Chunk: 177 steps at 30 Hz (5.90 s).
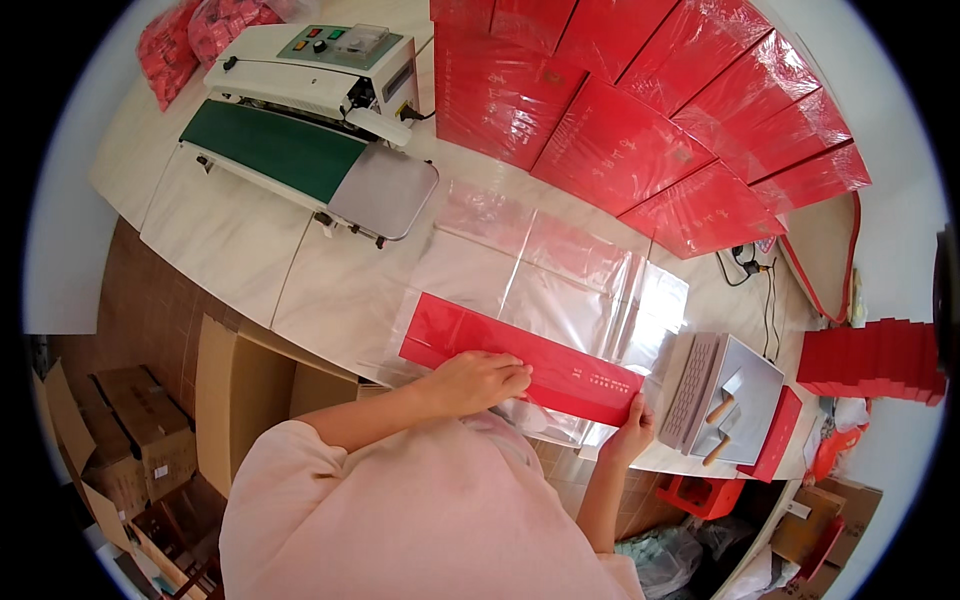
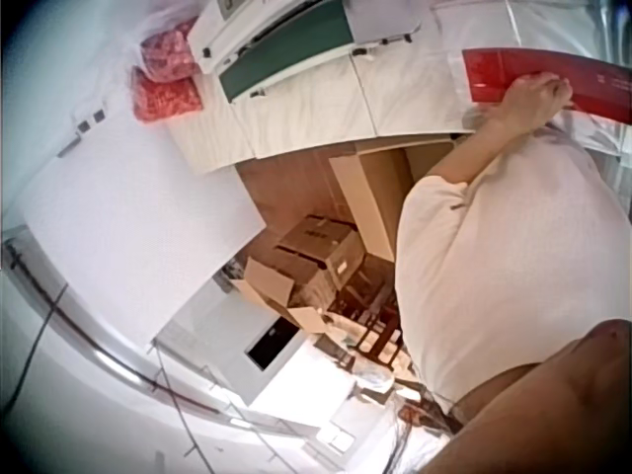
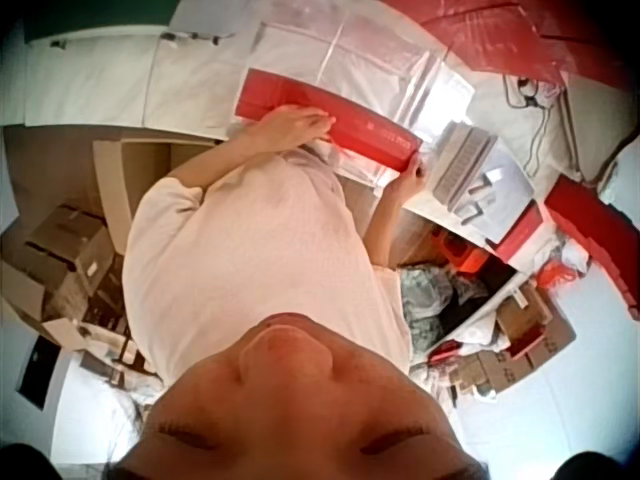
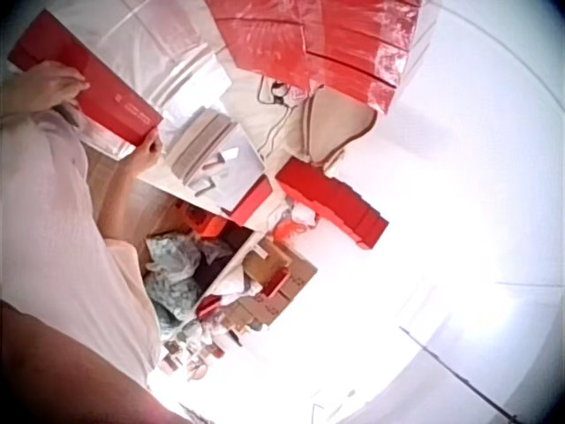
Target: The person wraps red rectangular boxes in clear plastic film on a worktable. They place each box on the film, fold the film over, and use a small metal scraper to smooth and press the film onto the box. Finished wrapped boxes are stacked on the table.
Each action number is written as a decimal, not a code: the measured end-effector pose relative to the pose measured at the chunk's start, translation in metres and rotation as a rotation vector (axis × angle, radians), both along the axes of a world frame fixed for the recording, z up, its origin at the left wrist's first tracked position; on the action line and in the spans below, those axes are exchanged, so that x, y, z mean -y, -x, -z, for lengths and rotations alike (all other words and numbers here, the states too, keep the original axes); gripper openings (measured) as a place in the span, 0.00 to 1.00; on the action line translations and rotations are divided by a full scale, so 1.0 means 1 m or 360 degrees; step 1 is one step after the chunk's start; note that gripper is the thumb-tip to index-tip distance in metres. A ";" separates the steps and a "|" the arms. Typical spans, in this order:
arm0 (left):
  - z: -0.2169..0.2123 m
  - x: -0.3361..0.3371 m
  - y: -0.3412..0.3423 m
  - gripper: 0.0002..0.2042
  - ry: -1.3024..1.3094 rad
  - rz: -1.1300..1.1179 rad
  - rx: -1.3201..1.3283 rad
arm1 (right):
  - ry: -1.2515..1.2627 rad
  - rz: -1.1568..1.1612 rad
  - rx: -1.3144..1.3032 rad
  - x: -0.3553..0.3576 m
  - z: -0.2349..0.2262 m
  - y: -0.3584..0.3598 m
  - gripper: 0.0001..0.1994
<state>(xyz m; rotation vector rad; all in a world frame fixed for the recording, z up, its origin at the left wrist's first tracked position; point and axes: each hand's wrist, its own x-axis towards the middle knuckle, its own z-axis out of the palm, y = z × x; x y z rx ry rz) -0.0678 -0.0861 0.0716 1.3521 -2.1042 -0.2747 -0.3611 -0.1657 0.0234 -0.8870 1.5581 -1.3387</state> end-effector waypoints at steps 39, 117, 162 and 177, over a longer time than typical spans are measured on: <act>0.008 -0.021 0.015 0.04 0.0134 -0.0093 0.0217 | 0.1202 -0.2598 -0.1829 0.042 -0.075 -0.083 0.46; -0.026 0.020 -0.003 0.12 -0.0194 0.0320 0.0518 | 0.0489 -0.1176 -0.1587 -0.070 -0.049 -0.110 0.17; -0.052 -0.059 -0.083 0.09 -0.0675 -0.0556 0.0234 | 0.1187 -0.1592 -0.1376 0.010 -0.036 -0.067 0.09; -0.031 -0.037 -0.099 0.08 -0.0288 -0.0382 0.0220 | 0.1075 -0.1567 -0.1494 0.004 -0.039 -0.074 0.08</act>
